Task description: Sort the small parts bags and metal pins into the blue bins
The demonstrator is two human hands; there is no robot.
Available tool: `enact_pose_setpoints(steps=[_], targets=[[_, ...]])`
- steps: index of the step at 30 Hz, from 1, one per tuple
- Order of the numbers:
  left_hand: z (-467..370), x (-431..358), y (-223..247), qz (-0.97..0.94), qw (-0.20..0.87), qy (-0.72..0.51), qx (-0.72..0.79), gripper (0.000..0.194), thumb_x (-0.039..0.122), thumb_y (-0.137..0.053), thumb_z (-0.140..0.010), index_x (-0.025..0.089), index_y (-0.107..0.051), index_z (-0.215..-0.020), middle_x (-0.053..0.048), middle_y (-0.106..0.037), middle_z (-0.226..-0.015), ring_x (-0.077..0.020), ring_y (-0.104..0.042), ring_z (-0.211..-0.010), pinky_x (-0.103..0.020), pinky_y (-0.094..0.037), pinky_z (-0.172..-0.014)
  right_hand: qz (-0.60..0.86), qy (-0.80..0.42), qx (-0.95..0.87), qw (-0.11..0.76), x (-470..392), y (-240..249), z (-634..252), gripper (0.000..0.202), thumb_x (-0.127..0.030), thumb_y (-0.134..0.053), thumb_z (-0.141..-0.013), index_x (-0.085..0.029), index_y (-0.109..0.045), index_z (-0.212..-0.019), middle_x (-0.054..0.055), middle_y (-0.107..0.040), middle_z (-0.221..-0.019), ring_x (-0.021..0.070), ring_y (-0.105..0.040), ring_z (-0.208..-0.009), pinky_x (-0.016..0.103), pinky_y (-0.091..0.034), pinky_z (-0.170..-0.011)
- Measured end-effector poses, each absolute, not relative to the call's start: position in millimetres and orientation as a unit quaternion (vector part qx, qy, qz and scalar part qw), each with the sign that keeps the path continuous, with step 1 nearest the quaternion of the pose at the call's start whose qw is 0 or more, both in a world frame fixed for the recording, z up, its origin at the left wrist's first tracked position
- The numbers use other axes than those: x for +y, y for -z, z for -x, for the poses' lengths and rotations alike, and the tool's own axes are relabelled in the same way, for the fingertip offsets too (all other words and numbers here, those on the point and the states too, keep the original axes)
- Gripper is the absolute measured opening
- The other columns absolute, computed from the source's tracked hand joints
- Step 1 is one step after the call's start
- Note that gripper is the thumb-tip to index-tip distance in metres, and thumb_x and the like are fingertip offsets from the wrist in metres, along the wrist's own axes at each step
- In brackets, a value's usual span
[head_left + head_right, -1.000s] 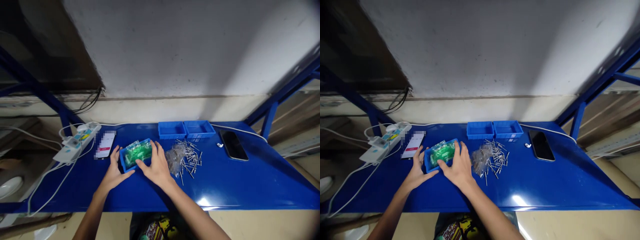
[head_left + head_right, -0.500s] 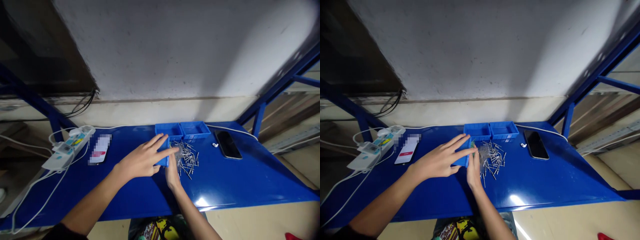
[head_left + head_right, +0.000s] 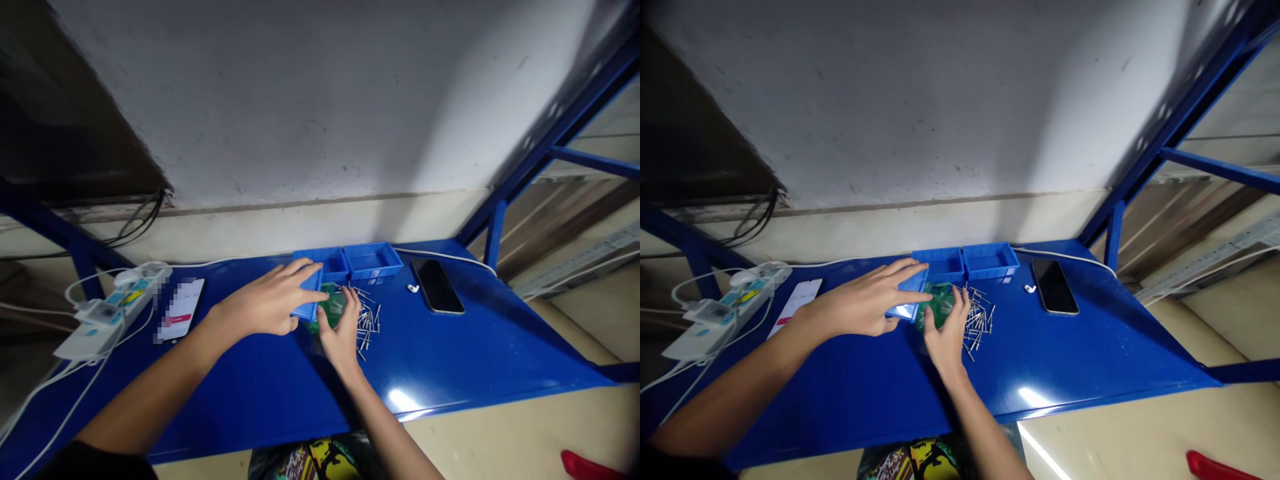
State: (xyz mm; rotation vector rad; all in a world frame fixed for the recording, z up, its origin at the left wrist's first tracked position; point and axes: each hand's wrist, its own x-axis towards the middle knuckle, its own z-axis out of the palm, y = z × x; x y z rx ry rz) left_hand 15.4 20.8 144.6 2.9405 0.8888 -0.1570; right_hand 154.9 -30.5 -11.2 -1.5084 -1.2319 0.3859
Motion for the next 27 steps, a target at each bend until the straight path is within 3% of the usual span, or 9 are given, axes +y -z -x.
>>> enact_pose_setpoints(steps=[3,8,15,18,22,27], targets=[[-5.7,22.2,-147.2,-0.950,0.031,0.054,0.305,0.067,0.014,-0.062,-0.068,0.038,-0.046,-0.129,0.000,-0.016,-0.153,-0.0320,-0.016,-0.138,-0.052,-0.029,-0.105,0.661,-0.045,-0.587,0.465,-39.9,3.7,-150.5,0.049,-0.036,-0.048,-0.084,-0.015,-0.039,-0.128,0.018,-0.025,-0.142,0.0335,-0.013,-0.137,0.059,-0.020,-0.105],[37.2,14.5,-150.4,-0.933,0.047,0.027,0.355,0.062,0.017,-0.062,-0.067,0.039,-0.052,-0.124,0.002,-0.026,-0.150,-0.0311,-0.027,-0.135,-0.050,-0.034,-0.104,0.657,-0.004,-0.674,0.338,-57.7,-10.5,-148.7,0.039,-0.036,-0.048,-0.085,-0.016,-0.050,-0.119,0.016,-0.039,-0.135,0.0363,-0.011,-0.137,0.062,-0.017,-0.104],[134.3,32.0,-156.1,-0.875,0.090,-0.066,0.471,0.051,0.043,-0.067,-0.067,0.036,-0.058,-0.117,0.000,-0.036,-0.144,-0.0351,-0.041,-0.126,-0.054,-0.041,-0.096,0.615,-0.009,-0.722,0.317,-47.4,-19.7,-149.5,0.034,-0.039,-0.047,-0.086,-0.017,-0.055,-0.111,0.014,-0.048,-0.125,0.0347,-0.019,-0.134,0.057,-0.023,-0.104],[156.1,41.7,-128.4,-0.824,0.119,-0.196,0.518,0.047,0.050,-0.069,-0.064,0.032,-0.060,-0.106,-0.002,-0.035,-0.143,-0.0322,-0.042,-0.125,-0.046,-0.047,-0.093,0.587,-0.008,-0.745,0.317,-43.5,-19.9,-145.1,0.033,-0.038,-0.047,-0.086,-0.017,-0.055,-0.110,0.014,-0.049,-0.122,0.0336,-0.022,-0.132,0.055,-0.027,-0.103],[152.5,50.9,-58.0,-0.708,0.214,-0.365,0.565,0.039,0.043,-0.068,-0.066,0.022,-0.052,-0.095,-0.009,-0.027,-0.144,-0.0287,-0.034,-0.131,-0.041,-0.049,-0.090,0.582,0.022,-0.746,0.324,-31.1,-22.6,-152.3,0.032,-0.038,-0.047,-0.086,-0.018,-0.056,-0.110,0.012,-0.051,-0.120,0.0318,-0.025,-0.131,0.052,-0.026,-0.104],[133.8,73.0,-2.4,-0.665,0.288,-0.421,0.546,0.036,0.035,-0.062,-0.072,0.021,-0.043,-0.100,-0.012,-0.029,-0.144,-0.0245,-0.032,-0.133,-0.039,-0.042,-0.097,0.653,0.076,-0.691,0.300,28.0,-24.3,-195.2,0.047,-0.046,-0.042,-0.088,-0.011,-0.053,-0.118,0.015,-0.054,-0.120,0.0292,-0.036,-0.125,0.047,-0.025,-0.104]])
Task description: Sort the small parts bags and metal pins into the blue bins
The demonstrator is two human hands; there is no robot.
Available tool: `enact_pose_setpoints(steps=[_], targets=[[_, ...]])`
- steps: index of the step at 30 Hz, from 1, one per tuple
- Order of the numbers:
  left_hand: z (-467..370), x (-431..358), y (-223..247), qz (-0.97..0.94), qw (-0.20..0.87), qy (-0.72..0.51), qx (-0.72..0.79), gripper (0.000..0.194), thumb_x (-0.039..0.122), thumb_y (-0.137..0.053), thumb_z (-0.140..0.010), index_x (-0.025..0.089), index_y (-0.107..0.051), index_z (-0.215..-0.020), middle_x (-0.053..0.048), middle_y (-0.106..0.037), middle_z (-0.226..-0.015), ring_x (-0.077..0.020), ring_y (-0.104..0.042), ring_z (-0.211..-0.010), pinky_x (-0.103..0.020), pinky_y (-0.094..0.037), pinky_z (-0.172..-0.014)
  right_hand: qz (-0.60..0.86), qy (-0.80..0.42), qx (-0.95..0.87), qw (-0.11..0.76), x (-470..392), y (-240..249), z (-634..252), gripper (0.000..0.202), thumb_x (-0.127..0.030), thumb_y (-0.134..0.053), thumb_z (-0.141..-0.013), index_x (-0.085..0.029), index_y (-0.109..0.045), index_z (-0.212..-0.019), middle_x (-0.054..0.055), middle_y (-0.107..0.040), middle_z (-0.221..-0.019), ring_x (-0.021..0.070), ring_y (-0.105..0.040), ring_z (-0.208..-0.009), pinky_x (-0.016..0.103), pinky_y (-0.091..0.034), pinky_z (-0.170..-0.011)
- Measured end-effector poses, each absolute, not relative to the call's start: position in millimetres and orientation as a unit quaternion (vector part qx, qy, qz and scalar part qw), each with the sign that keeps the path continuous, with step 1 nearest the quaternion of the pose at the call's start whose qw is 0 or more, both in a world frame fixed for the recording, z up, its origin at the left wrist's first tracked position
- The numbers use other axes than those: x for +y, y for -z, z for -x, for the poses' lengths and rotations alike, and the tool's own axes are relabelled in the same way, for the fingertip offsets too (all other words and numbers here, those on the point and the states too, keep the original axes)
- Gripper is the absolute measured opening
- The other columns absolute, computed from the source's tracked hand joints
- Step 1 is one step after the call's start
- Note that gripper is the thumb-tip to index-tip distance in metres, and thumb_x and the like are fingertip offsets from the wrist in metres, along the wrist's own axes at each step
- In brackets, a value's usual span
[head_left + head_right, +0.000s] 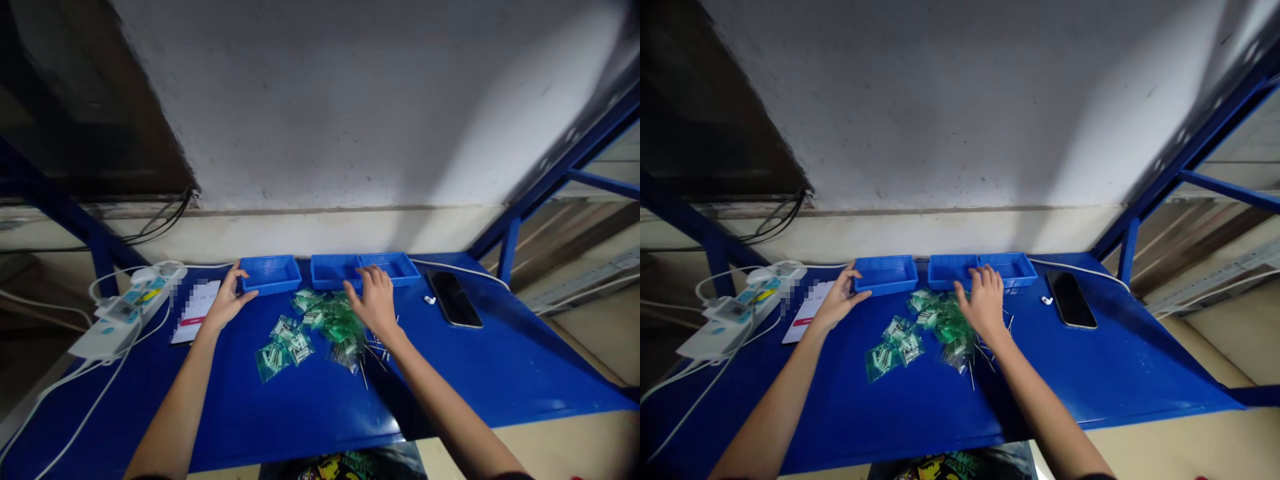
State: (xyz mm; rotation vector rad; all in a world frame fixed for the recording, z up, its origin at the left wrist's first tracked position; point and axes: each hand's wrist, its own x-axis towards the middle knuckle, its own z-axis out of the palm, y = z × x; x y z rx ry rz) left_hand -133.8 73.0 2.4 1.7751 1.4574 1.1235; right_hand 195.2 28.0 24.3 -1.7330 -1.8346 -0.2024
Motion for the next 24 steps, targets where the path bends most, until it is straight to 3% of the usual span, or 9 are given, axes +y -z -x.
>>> enact_pose_setpoints(steps=[2,5,8,10,13,15,17,21,24], targets=[[130.9,84.0,2.1,-0.687,0.299,-0.397,0.530,0.032,0.032,-0.055,-0.078,0.020,-0.041,-0.105,-0.012,-0.036,-0.140,-0.0215,-0.034,-0.132,-0.038,-0.036,-0.102,0.695,0.070,-0.671,0.249,54.5,-22.6,-213.3,0.057,-0.047,-0.042,-0.088,-0.005,-0.047,-0.126,0.020,-0.050,-0.127,0.0297,-0.037,-0.125,0.044,-0.026,-0.104],[130.0,94.5,1.6,-0.719,0.289,-0.326,0.541,0.036,0.027,-0.046,-0.083,0.019,-0.041,-0.118,-0.011,-0.045,-0.133,-0.0210,-0.042,-0.126,-0.039,-0.036,-0.103,0.726,0.005,-0.671,0.150,79.3,-21.5,-228.5,0.052,-0.041,-0.041,-0.089,-0.006,-0.046,-0.127,0.019,-0.050,-0.129,0.0282,-0.046,-0.119,0.038,-0.033,-0.098],[121.4,91.7,-1.9,-0.746,0.214,-0.263,0.573,0.054,0.020,-0.046,-0.082,0.020,-0.033,-0.134,-0.013,-0.039,-0.139,-0.0262,-0.034,-0.132,-0.045,-0.031,-0.106,0.742,-0.055,-0.662,0.092,86.0,-23.3,-229.2,0.044,-0.034,-0.038,-0.089,-0.012,-0.048,-0.126,0.016,-0.058,-0.120,0.0262,-0.059,-0.104,0.034,-0.042,-0.085],[104.5,84.0,-6.6,-0.748,0.135,-0.274,0.589,0.059,0.015,-0.044,-0.081,0.020,-0.030,-0.138,-0.014,-0.029,-0.146,-0.0275,-0.025,-0.136,-0.046,-0.028,-0.108,0.755,-0.061,-0.649,0.080,86.5,-24.7,-226.0,0.041,-0.030,-0.035,-0.089,-0.015,-0.049,-0.125,0.014,-0.063,-0.112,0.0261,-0.063,-0.097,0.034,-0.044,-0.079],[64.0,75.0,-17.2,-0.760,0.070,-0.298,0.573,0.049,0.017,-0.040,-0.085,0.018,-0.038,-0.134,-0.013,-0.035,-0.144,-0.0242,-0.034,-0.133,-0.042,-0.031,-0.109,0.766,-0.055,-0.637,0.071,89.0,-25.6,-221.9,0.042,-0.027,-0.034,-0.089,-0.016,-0.048,-0.126,0.015,-0.066,-0.106,0.0272,-0.064,-0.093,0.035,-0.045,-0.076],[35.9,76.5,-23.8,-0.790,0.078,-0.261,0.549,0.042,0.024,-0.041,-0.088,0.017,-0.046,-0.129,-0.011,-0.037,-0.143,-0.0247,-0.038,-0.130,-0.039,-0.033,-0.107,0.768,-0.052,-0.634,0.070,91.8,-25.6,-221.1,0.044,-0.026,-0.035,-0.088,-0.015,-0.046,-0.128,0.016,-0.066,-0.105,0.0280,-0.064,-0.093,0.035,-0.045,-0.075],[15.0,83.5,-27.7,-0.798,0.094,-0.223,0.551,0.049,0.030,-0.047,-0.086,0.013,-0.043,-0.132,-0.014,-0.039,-0.142,-0.0266,-0.042,-0.127,-0.038,-0.037,-0.105,0.767,-0.051,-0.635,0.075,93.8,-25.4,-221.7,0.044,-0.026,-0.036,-0.088,-0.015,-0.046,-0.129,0.015,-0.067,-0.104,0.0278,-0.064,-0.093,0.034,-0.045,-0.074],[1.0,95.0,-26.8,-0.814,0.119,-0.173,0.542,0.046,0.030,-0.048,-0.086,0.012,-0.048,-0.129,-0.014,-0.047,-0.137,-0.0265,-0.047,-0.124,-0.038,-0.039,-0.103,0.762,-0.047,-0.640,0.090,92.3,-25.1,-224.6,0.043,-0.031,-0.037,-0.089,-0.018,-0.049,-0.128,0.013,-0.068,-0.100,0.0268,-0.065,-0.093,0.032,-0.046,-0.074],[1.3,92.8,-22.5,-0.815,0.112,-0.186,0.538,0.044,0.032,-0.048,-0.086,0.013,-0.052,-0.126,-0.012,-0.048,-0.136,-0.0253,-0.049,-0.122,-0.037,-0.040,-0.103,0.760,-0.038,-0.642,0.092,90.3,-24.5,-225.6,0.047,-0.032,-0.036,-0.089,-0.020,-0.042,-0.135,0.013,-0.070,-0.096,0.0264,-0.066,-0.090,0.032,-0.046,-0.074]])
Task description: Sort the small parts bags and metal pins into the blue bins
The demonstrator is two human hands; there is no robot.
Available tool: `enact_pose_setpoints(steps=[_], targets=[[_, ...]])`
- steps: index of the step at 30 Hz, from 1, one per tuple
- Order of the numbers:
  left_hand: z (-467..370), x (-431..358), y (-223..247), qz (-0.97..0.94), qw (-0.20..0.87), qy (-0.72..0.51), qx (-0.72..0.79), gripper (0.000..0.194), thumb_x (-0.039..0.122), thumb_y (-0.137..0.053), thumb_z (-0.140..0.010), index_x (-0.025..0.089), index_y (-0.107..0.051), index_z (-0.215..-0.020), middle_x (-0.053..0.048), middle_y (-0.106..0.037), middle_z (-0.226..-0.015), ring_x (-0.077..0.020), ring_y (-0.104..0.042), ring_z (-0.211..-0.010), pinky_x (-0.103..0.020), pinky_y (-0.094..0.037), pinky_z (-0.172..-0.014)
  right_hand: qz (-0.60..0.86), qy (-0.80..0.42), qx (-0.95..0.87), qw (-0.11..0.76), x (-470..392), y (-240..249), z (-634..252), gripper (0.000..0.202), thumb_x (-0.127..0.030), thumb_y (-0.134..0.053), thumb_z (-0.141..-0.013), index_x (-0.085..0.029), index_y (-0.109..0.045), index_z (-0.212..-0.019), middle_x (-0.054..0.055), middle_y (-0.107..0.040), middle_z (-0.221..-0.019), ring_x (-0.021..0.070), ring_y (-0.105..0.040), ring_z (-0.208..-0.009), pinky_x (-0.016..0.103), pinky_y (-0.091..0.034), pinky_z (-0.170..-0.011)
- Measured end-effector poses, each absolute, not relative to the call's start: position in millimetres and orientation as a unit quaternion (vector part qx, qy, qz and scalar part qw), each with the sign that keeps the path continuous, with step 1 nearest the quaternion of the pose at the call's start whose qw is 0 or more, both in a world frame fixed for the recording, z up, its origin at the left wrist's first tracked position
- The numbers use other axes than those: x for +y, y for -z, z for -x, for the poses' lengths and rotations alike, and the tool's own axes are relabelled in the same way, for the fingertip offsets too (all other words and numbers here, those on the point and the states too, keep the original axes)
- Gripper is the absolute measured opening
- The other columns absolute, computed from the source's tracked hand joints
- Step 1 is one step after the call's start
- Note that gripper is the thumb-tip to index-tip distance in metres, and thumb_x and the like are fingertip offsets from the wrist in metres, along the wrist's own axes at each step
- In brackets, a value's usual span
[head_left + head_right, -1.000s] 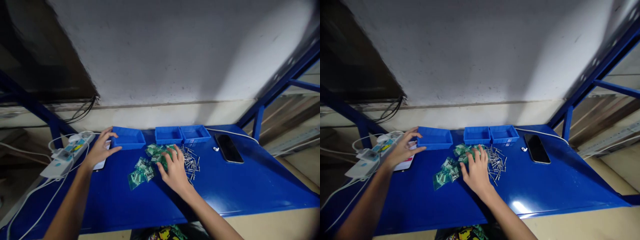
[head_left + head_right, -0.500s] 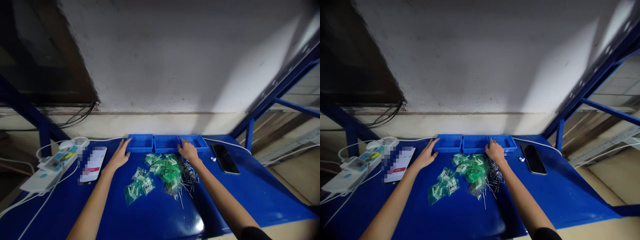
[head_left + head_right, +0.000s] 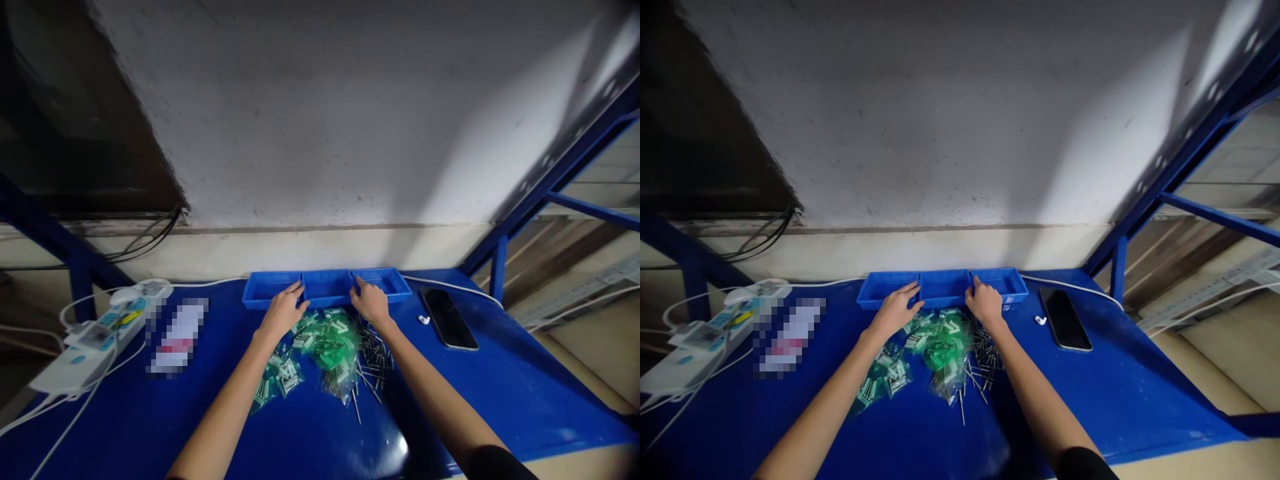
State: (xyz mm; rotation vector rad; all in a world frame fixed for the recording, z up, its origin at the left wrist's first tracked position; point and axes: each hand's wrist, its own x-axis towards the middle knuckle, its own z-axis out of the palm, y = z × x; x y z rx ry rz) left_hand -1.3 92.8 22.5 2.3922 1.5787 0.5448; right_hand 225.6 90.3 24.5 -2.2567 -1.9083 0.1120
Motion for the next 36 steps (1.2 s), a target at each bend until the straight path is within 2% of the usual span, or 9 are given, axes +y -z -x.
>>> enact_pose_setpoints(steps=[2,4,9,18,25,27,30,33,36], targets=[[0.0,89.6,-20.2,-0.812,0.105,-0.203,0.537,0.049,0.033,-0.051,-0.085,0.017,-0.048,-0.131,-0.010,-0.046,-0.138,-0.0239,-0.049,-0.121,-0.035,-0.041,-0.102,0.761,-0.038,-0.641,0.092,89.9,-24.3,-225.3,0.050,-0.031,-0.036,-0.089,-0.022,-0.037,-0.138,0.012,-0.070,-0.097,0.0260,-0.066,-0.091,0.032,-0.046,-0.075],[-3.0,87.9,-19.0,-0.813,0.095,-0.205,0.537,0.047,0.031,-0.051,-0.085,0.019,-0.047,-0.131,-0.008,-0.046,-0.138,-0.0232,-0.050,-0.121,-0.035,-0.042,-0.102,0.761,-0.043,-0.641,0.092,89.9,-24.7,-224.7,0.049,-0.031,-0.036,-0.089,-0.024,-0.038,-0.138,0.012,-0.069,-0.099,0.0255,-0.065,-0.092,0.032,-0.046,-0.076],[-10.9,84.5,-19.7,-0.818,0.065,-0.173,0.544,0.038,0.027,-0.048,-0.087,0.014,-0.056,-0.122,-0.011,-0.052,-0.132,-0.0266,-0.053,-0.117,-0.039,-0.043,-0.100,0.762,-0.043,-0.640,0.090,86.5,-26.5,-223.1,0.046,-0.030,-0.037,-0.089,-0.024,-0.044,-0.134,0.011,-0.070,-0.097,0.0248,-0.066,-0.092,0.031,-0.046,-0.076],[-11.2,71.4,-21.3,-0.816,0.075,-0.162,0.549,0.039,0.028,-0.049,-0.088,0.014,-0.055,-0.123,-0.012,-0.051,-0.133,-0.0274,-0.050,-0.120,-0.040,-0.042,-0.100,0.739,-0.044,-0.666,0.092,79.0,-24.2,-224.3,0.052,-0.024,-0.041,-0.086,-0.020,-0.037,-0.138,0.013,-0.070,-0.095,0.0265,-0.066,-0.088,0.033,-0.045,-0.077],[-9.5,74.4,-30.6,-0.814,0.101,-0.169,0.547,0.038,0.028,-0.049,-0.087,0.016,-0.056,-0.122,-0.012,-0.051,-0.134,-0.0254,-0.050,-0.120,-0.039,-0.041,-0.101,0.737,-0.048,-0.665,0.113,76.7,-21.3,-222.4,0.045,-0.021,-0.037,-0.088,-0.019,-0.045,-0.132,0.011,-0.068,-0.102,0.0237,-0.063,-0.096,0.034,-0.041,-0.087],[-4.5,65.9,-35.8,-0.807,0.089,-0.213,0.544,0.037,0.028,-0.045,-0.088,0.018,-0.055,-0.123,-0.009,-0.052,-0.133,-0.0233,-0.052,-0.119,-0.036,-0.041,-0.101,0.716,-0.042,-0.680,0.149,75.9,-20.4,-225.7,0.043,-0.024,-0.037,-0.089,-0.017,-0.048,-0.130,0.012,-0.067,-0.106,0.0230,-0.061,-0.101,0.034,-0.040,-0.090],[6.7,42.1,-41.8,-0.788,0.048,-0.278,0.547,0.034,0.023,-0.037,-0.090,0.023,-0.056,-0.118,-0.005,-0.060,-0.121,-0.0199,-0.056,-0.111,-0.034,-0.044,-0.097,0.668,0.003,-0.689,0.280,65.7,-19.5,-235.3,0.041,-0.032,-0.038,-0.091,-0.014,-0.054,-0.123,0.013,-0.060,-0.115,0.0230,-0.052,-0.110,0.034,-0.038,-0.095],[15.1,16.1,-37.1,-0.794,0.016,-0.234,0.561,0.031,0.021,-0.041,-0.087,0.025,-0.060,-0.111,-0.004,-0.063,-0.110,-0.0223,-0.058,-0.102,-0.038,-0.047,-0.088,0.641,0.032,-0.656,0.398,35.6,-17.4,-244.8,0.039,-0.038,-0.040,-0.090,-0.014,-0.059,-0.114,0.011,-0.061,-0.103,0.0227,-0.052,-0.100,0.036,-0.041,-0.091],[16.8,2.4,-24.2,-0.792,0.016,-0.182,0.582,0.027,0.024,-0.047,-0.084,0.028,-0.060,-0.108,-0.003,-0.062,-0.111,-0.0226,-0.058,-0.100,-0.035,-0.049,-0.080,0.632,0.008,-0.635,0.444,-14.9,-10.6,-249.8,0.028,-0.037,-0.042,-0.090,-0.018,-0.061,-0.100,0.007,-0.061,-0.089,0.0217,-0.053,-0.088,0.036,-0.043,-0.081]])
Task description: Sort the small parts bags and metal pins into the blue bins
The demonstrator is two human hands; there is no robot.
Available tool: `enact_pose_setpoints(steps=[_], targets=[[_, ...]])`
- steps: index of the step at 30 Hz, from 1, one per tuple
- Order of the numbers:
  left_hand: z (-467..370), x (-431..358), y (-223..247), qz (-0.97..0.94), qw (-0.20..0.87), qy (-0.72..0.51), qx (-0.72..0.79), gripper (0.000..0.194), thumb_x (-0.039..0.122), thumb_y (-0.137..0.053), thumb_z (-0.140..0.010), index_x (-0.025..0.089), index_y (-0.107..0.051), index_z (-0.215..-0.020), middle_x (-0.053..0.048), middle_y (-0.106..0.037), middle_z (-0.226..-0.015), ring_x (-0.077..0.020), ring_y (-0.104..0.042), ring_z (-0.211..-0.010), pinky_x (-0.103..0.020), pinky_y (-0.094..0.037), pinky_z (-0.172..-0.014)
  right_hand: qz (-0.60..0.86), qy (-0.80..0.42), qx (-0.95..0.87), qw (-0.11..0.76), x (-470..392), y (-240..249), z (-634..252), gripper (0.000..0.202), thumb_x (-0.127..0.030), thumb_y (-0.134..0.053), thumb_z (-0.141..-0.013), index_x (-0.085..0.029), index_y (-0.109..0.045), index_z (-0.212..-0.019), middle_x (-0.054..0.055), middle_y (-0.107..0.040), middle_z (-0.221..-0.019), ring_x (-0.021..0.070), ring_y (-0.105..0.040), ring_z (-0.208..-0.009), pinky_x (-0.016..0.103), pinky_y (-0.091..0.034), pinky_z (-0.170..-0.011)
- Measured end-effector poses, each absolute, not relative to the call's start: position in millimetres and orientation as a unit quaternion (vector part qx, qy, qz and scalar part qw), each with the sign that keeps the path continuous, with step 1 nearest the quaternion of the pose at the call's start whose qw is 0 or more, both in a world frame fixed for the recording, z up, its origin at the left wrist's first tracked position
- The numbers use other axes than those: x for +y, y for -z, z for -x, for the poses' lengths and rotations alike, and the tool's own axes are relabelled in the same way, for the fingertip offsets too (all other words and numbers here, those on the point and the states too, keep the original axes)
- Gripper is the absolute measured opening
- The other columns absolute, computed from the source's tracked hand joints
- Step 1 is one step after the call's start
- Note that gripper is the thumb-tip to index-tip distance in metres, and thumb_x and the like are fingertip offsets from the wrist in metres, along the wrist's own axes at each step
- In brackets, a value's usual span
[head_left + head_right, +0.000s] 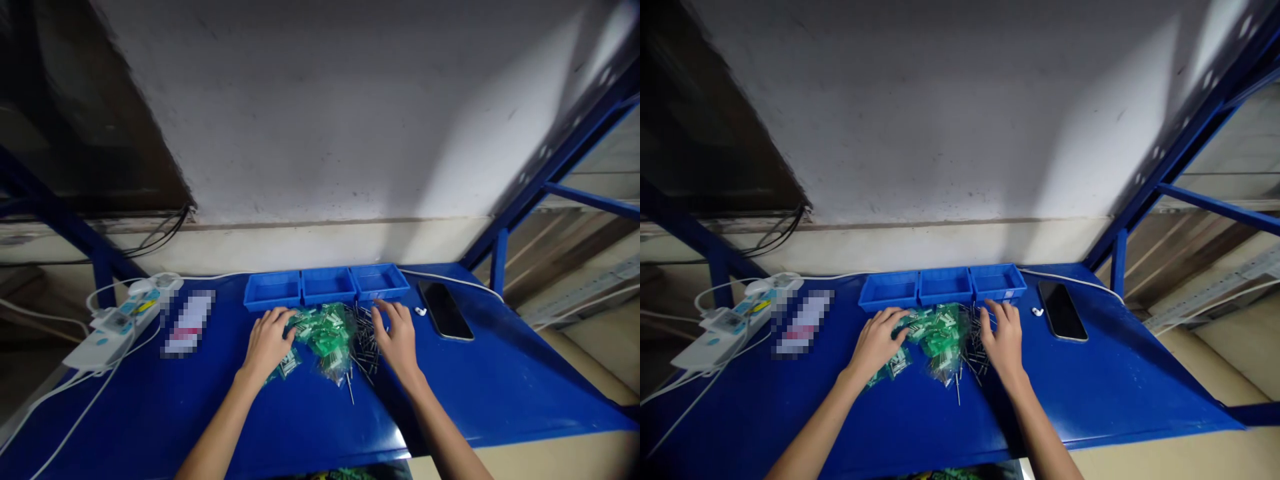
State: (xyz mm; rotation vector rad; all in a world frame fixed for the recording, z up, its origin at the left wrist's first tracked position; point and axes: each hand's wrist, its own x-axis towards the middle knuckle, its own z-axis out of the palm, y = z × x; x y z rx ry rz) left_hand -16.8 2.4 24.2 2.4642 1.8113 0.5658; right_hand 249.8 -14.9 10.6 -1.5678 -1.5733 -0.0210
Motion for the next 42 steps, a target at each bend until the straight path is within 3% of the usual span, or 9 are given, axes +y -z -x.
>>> enact_pose_setpoints(steps=[4,10,14,18,21,28,33,38,42], targets=[[14.6,-5.2,-16.1,-0.734,0.038,-0.216,0.643,0.021,0.025,-0.044,-0.087,0.027,-0.064,-0.094,-0.001,-0.064,-0.101,-0.0163,-0.064,-0.082,-0.024,-0.048,-0.066,0.651,-0.038,-0.581,0.487,-87.9,4.4,-255.0,0.018,-0.033,-0.048,-0.087,-0.021,-0.053,-0.075,0.003,-0.056,-0.073,0.0193,-0.052,-0.074,0.032,-0.042,-0.067],[-1.1,-60.2,-22.0,-0.604,0.055,-0.436,0.665,0.021,0.032,-0.047,-0.087,0.020,-0.063,-0.094,-0.002,-0.068,-0.073,-0.0142,-0.063,-0.060,-0.024,-0.049,-0.060,0.618,-0.098,-0.581,0.520,-140.4,11.6,-252.5,0.014,-0.026,-0.050,-0.081,-0.022,-0.047,-0.068,0.001,-0.051,-0.068,0.0182,-0.048,-0.069,0.030,-0.039,-0.064],[-27.5,-114.8,-12.0,-0.632,0.110,-0.528,0.557,0.013,0.023,-0.053,-0.084,0.019,-0.064,-0.089,-0.003,-0.073,-0.083,-0.0159,-0.069,-0.074,-0.023,-0.054,-0.068,0.565,-0.276,-0.545,0.555,-146.6,2.0,-223.2,0.023,-0.032,-0.051,-0.081,-0.021,-0.041,-0.063,-0.001,-0.045,-0.063,0.0147,-0.044,-0.062,0.027,-0.036,-0.059],[-43.0,-156.3,-0.9,-0.687,0.135,-0.518,0.492,0.016,0.014,-0.052,-0.083,0.019,-0.065,-0.090,-0.004,-0.073,-0.092,-0.0162,-0.068,-0.086,-0.022,-0.053,-0.080,0.473,-0.538,-0.424,0.555,-154.3,-8.1,-190.7,0.023,-0.044,-0.053,-0.083,-0.021,-0.052,-0.084,-0.001,-0.052,-0.069,0.0136,-0.048,-0.062,0.025,-0.039,-0.059],[-42.0,-173.6,1.6,-0.695,0.187,-0.498,0.483,0.019,0.015,-0.050,-0.084,0.020,-0.066,-0.093,-0.005,-0.071,-0.099,-0.0168,-0.066,-0.093,-0.024,-0.051,-0.085,0.427,-0.597,-0.410,0.542,-163.2,-10.9,-181.0,0.034,-0.045,-0.062,-0.077,-0.021,-0.055,-0.099,0.001,-0.058,-0.077,0.0138,-0.052,-0.064,0.024,-0.041,-0.059],[-40.4,-180.6,-2.3,-0.577,0.425,-0.470,0.515,0.032,0.040,-0.048,-0.087,0.018,-0.068,-0.097,-0.010,-0.066,-0.096,-0.0201,-0.062,-0.087,-0.027,-0.049,-0.072,0.524,-0.319,-0.596,0.519,-185.8,-4.7,-199.2,0.008,-0.027,-0.052,-0.083,-0.020,-0.057,-0.085,0.006,-0.061,-0.087,0.0203,-0.055,-0.083,0.032,-0.044,-0.075],[-46.8,-185.9,2.0,-0.443,0.594,-0.464,0.485,0.036,0.045,-0.056,-0.081,0.017,-0.065,-0.101,-0.008,-0.067,-0.096,-0.0176,-0.060,-0.084,-0.023,-0.046,-0.068,0.464,-0.151,-0.729,0.480,-199.0,3.4,-199.3,0.024,-0.008,-0.045,-0.076,-0.024,-0.059,-0.088,0.007,-0.055,-0.107,0.0230,-0.050,-0.104,0.038,-0.044,-0.087],[-39.3,-187.9,0.9,-0.419,0.573,-0.512,0.484,0.032,0.038,-0.067,-0.073,0.015,-0.062,-0.095,-0.005,-0.066,-0.086,-0.0162,-0.060,-0.082,-0.023,-0.046,-0.071,0.478,-0.126,-0.753,0.435,-198.1,7.3,-195.3,0.029,-0.012,-0.043,-0.080,-0.025,-0.060,-0.099,0.008,-0.046,-0.123,0.0239,-0.045,-0.115,0.037,-0.045,-0.089],[-22.9,-184.1,5.6,-0.395,0.502,-0.564,0.524,0.034,0.037,-0.070,-0.068,0.017,-0.057,-0.092,-0.002,-0.062,-0.079,-0.0138,-0.058,-0.071,-0.022,-0.046,-0.063,0.548,-0.052,-0.716,0.430,-168.9,15.5,-235.9,0.022,-0.028,-0.046,-0.085,-0.021,-0.059,-0.102,0.011,-0.053,-0.111,0.0256,-0.048,-0.108,0.041,-0.042,-0.090]])
